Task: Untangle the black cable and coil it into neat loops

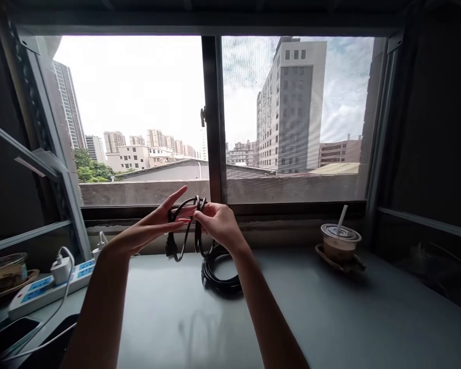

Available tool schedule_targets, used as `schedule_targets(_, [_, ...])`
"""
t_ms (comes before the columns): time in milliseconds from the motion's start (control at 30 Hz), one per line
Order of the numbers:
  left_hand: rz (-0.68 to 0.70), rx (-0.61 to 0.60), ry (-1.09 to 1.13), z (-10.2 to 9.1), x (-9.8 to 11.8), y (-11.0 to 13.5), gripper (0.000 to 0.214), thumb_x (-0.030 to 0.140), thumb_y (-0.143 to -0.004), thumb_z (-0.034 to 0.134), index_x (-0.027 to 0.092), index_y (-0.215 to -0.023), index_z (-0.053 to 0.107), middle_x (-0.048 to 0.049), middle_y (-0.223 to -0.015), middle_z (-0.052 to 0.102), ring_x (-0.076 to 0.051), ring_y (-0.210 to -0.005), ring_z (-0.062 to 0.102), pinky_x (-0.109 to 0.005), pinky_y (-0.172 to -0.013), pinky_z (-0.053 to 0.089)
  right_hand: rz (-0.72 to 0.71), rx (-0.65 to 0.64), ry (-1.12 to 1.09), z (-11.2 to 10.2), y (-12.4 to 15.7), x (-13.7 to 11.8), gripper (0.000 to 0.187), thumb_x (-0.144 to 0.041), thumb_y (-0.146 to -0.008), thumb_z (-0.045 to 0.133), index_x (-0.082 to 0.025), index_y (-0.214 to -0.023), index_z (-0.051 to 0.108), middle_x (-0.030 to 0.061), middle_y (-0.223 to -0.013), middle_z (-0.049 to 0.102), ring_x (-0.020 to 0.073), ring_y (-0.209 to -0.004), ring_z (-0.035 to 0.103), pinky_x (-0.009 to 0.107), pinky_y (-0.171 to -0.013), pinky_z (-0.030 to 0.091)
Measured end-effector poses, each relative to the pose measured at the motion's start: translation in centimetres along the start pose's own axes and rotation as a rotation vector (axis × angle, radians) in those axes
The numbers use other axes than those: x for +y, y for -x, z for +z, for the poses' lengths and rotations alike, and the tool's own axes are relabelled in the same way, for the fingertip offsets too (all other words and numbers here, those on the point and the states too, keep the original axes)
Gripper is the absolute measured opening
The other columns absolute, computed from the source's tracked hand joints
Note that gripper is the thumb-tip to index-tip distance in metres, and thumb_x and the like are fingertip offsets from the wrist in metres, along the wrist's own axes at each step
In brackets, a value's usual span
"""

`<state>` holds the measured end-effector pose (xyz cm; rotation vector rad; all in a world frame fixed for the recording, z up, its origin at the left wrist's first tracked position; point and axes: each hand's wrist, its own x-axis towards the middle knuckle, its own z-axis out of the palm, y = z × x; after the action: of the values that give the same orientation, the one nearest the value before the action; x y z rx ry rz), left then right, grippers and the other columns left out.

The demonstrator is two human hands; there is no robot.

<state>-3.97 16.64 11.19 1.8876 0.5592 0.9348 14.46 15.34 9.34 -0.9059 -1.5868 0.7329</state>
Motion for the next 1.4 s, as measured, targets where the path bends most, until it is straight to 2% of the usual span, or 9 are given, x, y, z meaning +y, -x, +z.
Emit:
schedule_targets(267, [0.147,0.376,-0.008,-1.1,1.0,0.4,0.065,0.019,-0.075,0.065,0.029,-0.135,0.043,-0.0086,-0.119,0.062,-0.017,-0.083,0.066,-0.02,-0.062,0.051,0.019,0.113,-0.09,-3.3,0.6,-1.1,0.027,-0.025,-0.07,0.067,-0.014,-0.095,0.067,0.0032,-0.081,0.068,0.0116,-0.073,0.064,0.019,-0.056,0.051])
schedule_targets(400, [0.182,0.606,0.024,-1.5,1.5,0.9,0.053,0.016,-0.072,0.06,0.023,-0.125,0.054,-0.0098,-0.108,0.066,-0.001,-0.037,0.042,-0.014,-0.03,0.025,-0.016,0.064,-0.076,-4.4,1.7,-2.2,0.031,-0.031,-0.067,0.072,-0.017,-0.094,0.069,0.004,-0.086,0.07,0.0132,-0.076,0.065,0.024,-0.063,0.053])
schedule_targets(467, [0.057,0.574,0.029,-1.3,1.6,0.9,0.045,0.027,-0.076,0.058,0.019,-0.119,0.058,-0.0119,-0.102,0.068,0.0,-0.033,0.032,-0.017,-0.028,0.018,-0.033,0.02,-0.052,-4.1,2.2,-2.7,0.031,-0.033,-0.065,0.074,-0.018,-0.092,0.07,0.0037,-0.085,0.071,0.0138,-0.075,0.065,0.025,-0.064,0.053])
schedule_targets(633, [-0.184,0.348,0.04,1.4,1.4,-0.2,0.062,0.064,-0.08,0.043,0.011,-0.103,0.065,-0.0133,-0.08,0.068,-0.007,-0.035,0.044,-0.02,-0.031,0.02,-0.154,-0.155,0.004,-1.7,3.1,-3.3,0.031,-0.035,-0.066,0.073,-0.017,-0.091,0.073,0.0026,-0.085,0.072,0.015,-0.075,0.065,0.027,-0.066,0.053])
schedule_targets(800, [-0.099,0.406,0.067,3.8,1.6,-1.0,0.04,0.052,-0.076,0.06,0.013,-0.078,0.064,0.0009,-0.04,0.047,-0.006,-0.032,0.036,-0.016,-0.034,0.017,-0.179,-0.305,0.05,-0.1,3.5,-3.2,0.029,-0.026,-0.068,0.071,-0.016,-0.095,0.074,0.0001,-0.075,0.07,0.0149,-0.071,0.065,0.023,-0.062,0.05])
schedule_targets(1000, [-0.06,0.518,0.007,3.9,1.9,-0.9,0.034,0.045,-0.08,0.057,0.013,-0.069,0.06,0.0021,-0.039,0.044,-0.006,-0.032,0.036,-0.016,-0.034,0.024,-0.229,-0.272,0.088,0.0,3.4,-3.1,0.025,-0.031,-0.071,0.07,-0.018,-0.092,0.074,0.0005,-0.081,0.071,0.0146,-0.073,0.065,0.022,-0.062,0.049])
schedule_targets(1200, [0.037,0.597,-0.016,4.2,2.5,-0.8,0.036,0.04,-0.088,0.043,0.013,-0.072,0.06,0.0033,-0.038,0.04,-0.005,-0.032,0.03,-0.015,-0.032,0.021,0.13,-0.136,0.361,-0.5,3.3,-2.7,0.068,-0.071,-0.079,0.038,-0.013,-0.068,0.071,0.0087,-0.066,0.068,0.0175,-0.059,0.064,0.026,-0.051,0.046])
schedule_targets(1300, [0.069,0.588,-0.02,4.7,3.0,-0.5,0.035,0.043,-0.086,0.046,0.015,-0.071,0.059,0.0041,-0.038,0.039,-0.004,-0.032,0.029,-0.015,-0.031,0.02,0.159,-0.098,0.304,-0.7,2.7,-2.2,0.068,-0.072,-0.078,0.038,-0.013,-0.092,0.068,0.0096,-0.075,0.069,0.0179,-0.059,0.064,0.027,-0.05,0.047])
schedule_targets(1400, [0.066,0.547,-0.014,5.0,3.2,-0.4,0.033,0.046,-0.083,0.05,0.016,-0.068,0.057,0.0045,-0.041,0.042,-0.004,-0.031,0.03,-0.014,-0.03,0.02,0.094,-0.083,0.002,-0.6,2.1,-2.1,0.052,-0.055,-0.081,0.054,-0.016,-0.116,0.056,0.0083,-0.091,0.068,0.0162,-0.071,0.066,0.025,-0.056,0.051])
